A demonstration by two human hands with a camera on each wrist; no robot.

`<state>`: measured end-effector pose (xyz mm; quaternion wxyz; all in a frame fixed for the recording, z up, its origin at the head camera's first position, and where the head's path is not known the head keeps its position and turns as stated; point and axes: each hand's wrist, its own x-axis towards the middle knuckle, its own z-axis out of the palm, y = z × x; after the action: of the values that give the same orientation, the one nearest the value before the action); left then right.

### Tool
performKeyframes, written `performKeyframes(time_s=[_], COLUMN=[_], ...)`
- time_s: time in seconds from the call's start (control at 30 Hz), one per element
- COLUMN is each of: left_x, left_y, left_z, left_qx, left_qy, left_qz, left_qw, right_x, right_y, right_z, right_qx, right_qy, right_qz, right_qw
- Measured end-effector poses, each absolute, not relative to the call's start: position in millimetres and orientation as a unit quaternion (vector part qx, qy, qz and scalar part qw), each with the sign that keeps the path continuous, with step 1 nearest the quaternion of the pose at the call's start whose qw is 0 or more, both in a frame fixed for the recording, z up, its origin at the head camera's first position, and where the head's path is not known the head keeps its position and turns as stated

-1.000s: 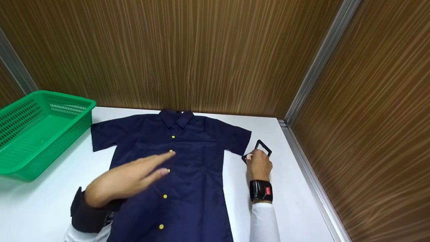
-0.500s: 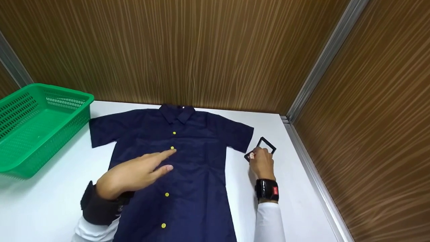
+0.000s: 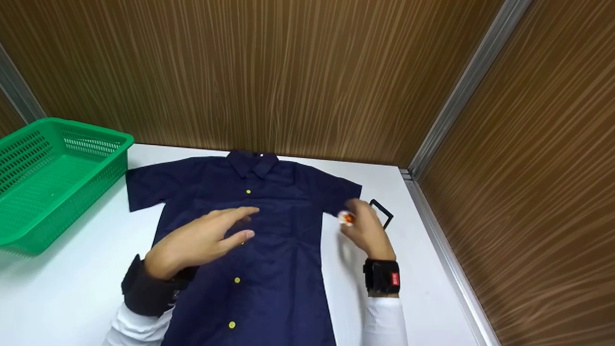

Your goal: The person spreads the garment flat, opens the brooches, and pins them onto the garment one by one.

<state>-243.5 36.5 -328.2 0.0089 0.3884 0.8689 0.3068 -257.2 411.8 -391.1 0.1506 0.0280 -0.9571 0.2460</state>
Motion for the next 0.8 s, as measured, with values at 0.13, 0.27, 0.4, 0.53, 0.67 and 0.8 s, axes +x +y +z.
performKeyframes(time_s=[0.13,0.27,0.4,0.53,0.67,0.8], left_x=[-249,-252,-253,-254,-257,-258], left_y=[45,56,66,66,60,56], left_z=[-330,-331,-330,-330,-329,-329], left_qx=[0.413,0.433,0.463,0.467,0.446,0.409], left_qy=[0.853,0.824,0.776,0.732,0.717,0.733], left_qz=[0.313,0.341,0.387,0.446,0.492,0.499], left_qw=[-0.064,-0.132,-0.182,-0.215,-0.215,-0.216], right_x=[-244,-227,-219,-226,-231,-232], right_y=[371,331,308,298,287,274], right_z=[-360,-333,-319,-321,-324,-323], right_qx=[0.139,0.255,0.325,0.338,0.299,0.28], right_qy=[-0.93,-0.881,-0.807,-0.738,-0.704,-0.699], right_qz=[0.274,0.332,0.466,0.578,0.643,0.656], right_qw=[0.2,0.221,0.159,0.079,0.029,0.044])
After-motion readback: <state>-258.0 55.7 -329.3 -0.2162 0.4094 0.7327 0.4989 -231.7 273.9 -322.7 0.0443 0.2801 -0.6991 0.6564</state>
